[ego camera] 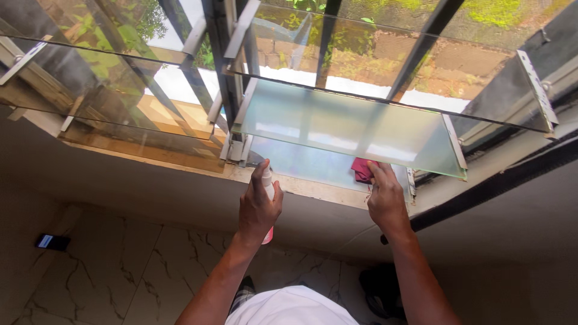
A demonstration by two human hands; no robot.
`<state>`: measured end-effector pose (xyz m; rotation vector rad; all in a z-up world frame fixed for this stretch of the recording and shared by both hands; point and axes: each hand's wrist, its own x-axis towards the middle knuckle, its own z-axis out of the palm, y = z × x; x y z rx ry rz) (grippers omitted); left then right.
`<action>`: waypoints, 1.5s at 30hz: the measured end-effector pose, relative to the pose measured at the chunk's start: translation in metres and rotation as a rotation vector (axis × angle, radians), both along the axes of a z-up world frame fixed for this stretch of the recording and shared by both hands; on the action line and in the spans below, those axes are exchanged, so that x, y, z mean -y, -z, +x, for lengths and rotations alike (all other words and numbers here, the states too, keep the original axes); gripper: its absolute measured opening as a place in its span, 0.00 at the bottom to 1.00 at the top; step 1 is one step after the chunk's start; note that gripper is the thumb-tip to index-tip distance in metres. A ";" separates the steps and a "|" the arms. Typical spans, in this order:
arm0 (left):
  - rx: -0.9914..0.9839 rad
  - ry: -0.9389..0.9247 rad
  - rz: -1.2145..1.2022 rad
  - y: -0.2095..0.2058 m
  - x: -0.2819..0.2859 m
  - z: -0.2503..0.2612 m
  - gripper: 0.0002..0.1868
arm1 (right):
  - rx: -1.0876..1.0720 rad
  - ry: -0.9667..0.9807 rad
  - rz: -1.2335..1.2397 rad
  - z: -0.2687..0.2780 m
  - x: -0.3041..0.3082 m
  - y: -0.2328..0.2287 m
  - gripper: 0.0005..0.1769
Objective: The person cleans a glass window pane by spraying a liquid from a bottle onto the glass and wiping it with a cloth.
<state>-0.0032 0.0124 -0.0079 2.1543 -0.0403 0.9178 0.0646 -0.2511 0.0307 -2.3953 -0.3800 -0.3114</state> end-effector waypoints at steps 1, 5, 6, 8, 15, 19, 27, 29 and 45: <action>0.109 -0.023 0.029 0.003 -0.003 -0.002 0.32 | -0.002 -0.008 -0.003 0.000 -0.001 0.002 0.23; -0.012 -0.052 -0.001 0.014 -0.016 0.001 0.30 | 0.086 -0.020 -0.016 0.005 -0.005 0.006 0.23; -0.003 -0.049 -0.027 0.015 -0.019 0.000 0.30 | 0.079 -0.020 0.005 0.007 -0.006 0.006 0.23; 0.003 -0.039 -0.051 0.015 -0.021 -0.003 0.31 | 0.070 0.004 -0.012 0.009 -0.011 0.006 0.22; -0.039 -0.040 -0.220 0.017 -0.026 -0.020 0.35 | 0.015 -0.020 0.004 0.014 -0.048 0.001 0.24; -0.086 -0.017 -0.235 0.022 -0.024 -0.027 0.36 | 0.015 -0.078 0.048 0.015 -0.072 0.001 0.25; -0.085 0.204 -0.305 0.023 -0.009 -0.024 0.36 | -0.060 -0.175 0.021 0.015 -0.107 0.006 0.25; -0.048 0.232 -0.293 0.022 -0.007 -0.022 0.36 | -0.020 -0.235 0.007 0.010 -0.107 0.006 0.27; -0.002 0.189 -0.298 0.032 0.006 -0.013 0.35 | 0.064 -0.188 -0.074 -0.034 -0.022 0.005 0.36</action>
